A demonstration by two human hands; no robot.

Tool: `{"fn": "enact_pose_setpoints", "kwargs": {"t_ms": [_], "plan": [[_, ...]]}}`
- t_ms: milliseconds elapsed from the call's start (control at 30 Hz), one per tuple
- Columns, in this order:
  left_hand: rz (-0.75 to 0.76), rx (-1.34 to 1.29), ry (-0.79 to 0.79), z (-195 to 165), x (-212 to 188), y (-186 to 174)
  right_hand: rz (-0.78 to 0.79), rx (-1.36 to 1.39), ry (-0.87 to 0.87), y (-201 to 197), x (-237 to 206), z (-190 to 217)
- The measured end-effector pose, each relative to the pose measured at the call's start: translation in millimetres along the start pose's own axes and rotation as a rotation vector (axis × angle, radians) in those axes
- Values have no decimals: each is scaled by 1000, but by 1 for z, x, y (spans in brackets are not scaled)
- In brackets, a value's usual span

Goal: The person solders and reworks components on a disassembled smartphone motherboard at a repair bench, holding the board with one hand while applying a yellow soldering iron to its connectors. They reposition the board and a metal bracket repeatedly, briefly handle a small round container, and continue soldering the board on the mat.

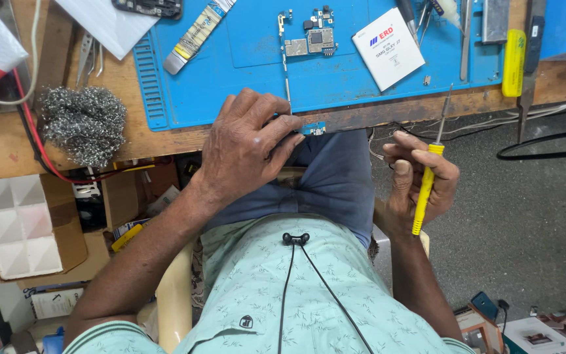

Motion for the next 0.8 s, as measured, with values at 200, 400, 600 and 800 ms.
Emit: {"fn": "enact_pose_setpoints", "kwargs": {"t_ms": [200, 400, 600, 800], "plan": [[-9, -4, 12, 2, -1, -2, 33, 4, 8, 0, 1, -5], [3, -1, 16, 3, -1, 0, 26, 21, 6, 1, 4, -7], [8, 8, 10, 3, 0, 1, 37, -23, -51, -1, 8, -7], [10, -8, -8, 2, 4, -3, -224, -166, -308, -75, 24, 6]]}}
Point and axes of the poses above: each hand's wrist, its own x-axis towards the middle knuckle, its own y-axis out of the palm, z = x × y, the point moved 8 cm from there along x, towards the middle knuckle, and after that the axes turned 10 degrees about -y, right-handed, at the moved point
